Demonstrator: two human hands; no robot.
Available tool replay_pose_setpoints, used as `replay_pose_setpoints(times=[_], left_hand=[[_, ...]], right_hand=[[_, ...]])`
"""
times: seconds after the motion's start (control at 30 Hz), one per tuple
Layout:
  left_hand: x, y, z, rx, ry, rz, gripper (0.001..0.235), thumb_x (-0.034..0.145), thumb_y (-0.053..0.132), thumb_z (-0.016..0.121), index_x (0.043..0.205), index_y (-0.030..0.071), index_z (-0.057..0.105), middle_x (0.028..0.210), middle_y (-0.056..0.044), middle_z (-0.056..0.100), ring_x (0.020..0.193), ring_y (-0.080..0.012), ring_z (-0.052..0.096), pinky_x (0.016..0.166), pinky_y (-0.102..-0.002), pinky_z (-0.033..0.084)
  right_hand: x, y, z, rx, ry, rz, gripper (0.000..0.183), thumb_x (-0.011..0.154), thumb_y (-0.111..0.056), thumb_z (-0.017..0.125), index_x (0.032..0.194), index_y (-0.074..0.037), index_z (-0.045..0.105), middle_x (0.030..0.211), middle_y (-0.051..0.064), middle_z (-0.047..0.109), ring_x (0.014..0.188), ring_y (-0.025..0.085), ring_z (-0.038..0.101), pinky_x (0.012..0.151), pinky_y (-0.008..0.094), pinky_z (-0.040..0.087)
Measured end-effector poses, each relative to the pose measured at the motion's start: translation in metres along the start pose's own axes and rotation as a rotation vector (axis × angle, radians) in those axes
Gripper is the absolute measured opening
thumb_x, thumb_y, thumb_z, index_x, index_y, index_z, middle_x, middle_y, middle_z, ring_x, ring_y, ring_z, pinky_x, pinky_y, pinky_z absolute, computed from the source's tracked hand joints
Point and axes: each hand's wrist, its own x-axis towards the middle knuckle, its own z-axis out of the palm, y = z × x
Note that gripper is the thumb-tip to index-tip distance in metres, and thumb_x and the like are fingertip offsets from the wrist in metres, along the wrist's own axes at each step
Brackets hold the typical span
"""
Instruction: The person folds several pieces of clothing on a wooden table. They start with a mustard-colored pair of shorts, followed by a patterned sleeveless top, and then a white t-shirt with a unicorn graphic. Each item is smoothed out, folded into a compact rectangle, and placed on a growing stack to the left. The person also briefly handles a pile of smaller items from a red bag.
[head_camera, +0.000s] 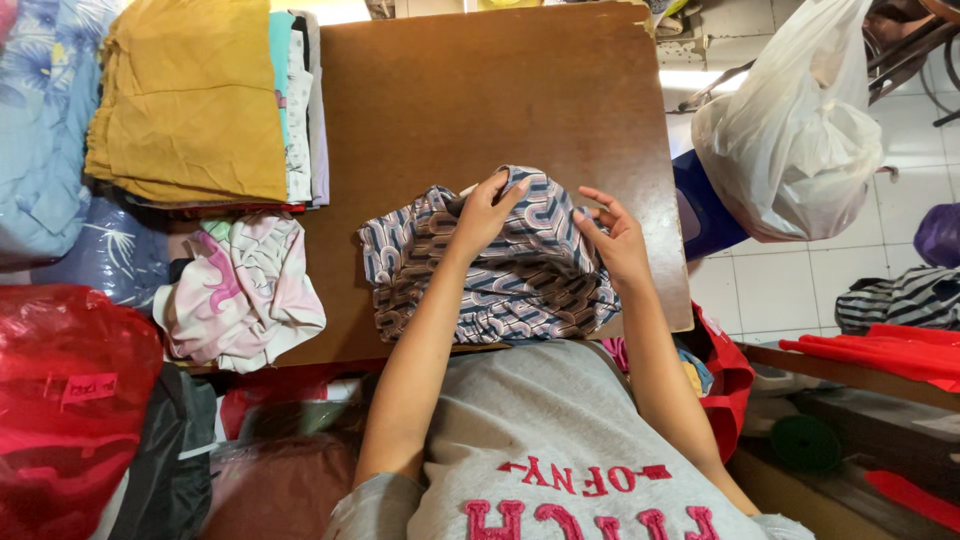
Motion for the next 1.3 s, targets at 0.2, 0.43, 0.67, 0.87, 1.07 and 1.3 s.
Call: replay_pose_setpoints(times=[0.2,0.43,0.67,0.87,1.07,1.3], left_hand=[[-0.008,-0.007,-0.004,0.076,0.060,-0.161,0.033,0.102,0.029,0.071,0.098,-0.003,0.063,0.076,-0.002,0.047,0.071,-0.0080,0.040,0.062,-0.027,0.036],[-0.007,-0.048,-0.012,0.122,0.058,-0.064,0.063,0.090,0.023,0.071,0.148,0.009,0.050,0.114,-0.007,0.070,0.100,-0.0192,0.068,0.089,-0.032,0.053],[-0.036,-0.068,-0.064,0.653,0.391,0.006,0.029,0.102,0.013,0.063,0.130,0.009,0.068,0.137,-0.012,0.062,0.130,-0.0318,0.055,0.109,-0.043,0.043],[-0.038,-0.071,-0.092,0.731,0.534,0.003,0.027,0.100,0.018,0.069,0.125,0.007,0.068,0.124,-0.012,0.062,0.118,-0.0338,0.057,0.101,-0.045,0.047],[-0.043,-0.056,-0.093,0.709,0.543,0.019,0.020,0.084,0.015,0.081,0.101,0.010,0.070,0.112,-0.011,0.063,0.112,-0.0333,0.058,0.093,-0.045,0.047],[-0.027,0.030,-0.115,0.392,0.299,0.221,0.019,0.095,0.005,0.071,0.109,0.007,0.059,0.105,-0.009,0.060,0.100,-0.0238,0.063,0.089,-0.032,0.049]], right_hand=[[-0.003,0.005,-0.002,-0.090,0.068,-0.297,0.058,0.105,0.003,0.058,0.159,-0.007,0.041,0.151,0.008,0.057,0.133,0.012,0.057,0.112,0.025,0.043],[0.004,0.033,-0.019,-0.493,0.223,-0.166,0.066,0.101,-0.006,0.060,0.162,-0.011,0.034,0.150,0.010,0.057,0.120,0.013,0.060,0.098,0.025,0.047],[0.024,0.069,-0.058,-0.883,0.362,-0.300,0.048,0.098,-0.015,0.073,0.143,-0.006,0.058,0.134,0.022,0.054,0.115,0.027,0.055,0.096,0.037,0.050],[0.082,0.073,-0.024,-0.903,0.047,-0.652,0.034,0.107,-0.022,0.069,0.138,-0.011,0.064,0.142,0.016,0.058,0.132,0.036,0.053,0.113,0.044,0.040],[0.109,0.073,0.015,-1.122,-0.177,-0.240,0.036,0.101,-0.034,0.066,0.129,-0.011,0.068,0.126,0.012,0.062,0.124,0.032,0.050,0.106,0.053,0.030],[0.077,-0.027,0.000,-0.488,-0.268,-0.165,0.017,0.103,-0.024,0.068,0.107,-0.007,0.066,0.096,-0.001,0.067,0.087,0.007,0.063,0.077,0.023,0.052]])
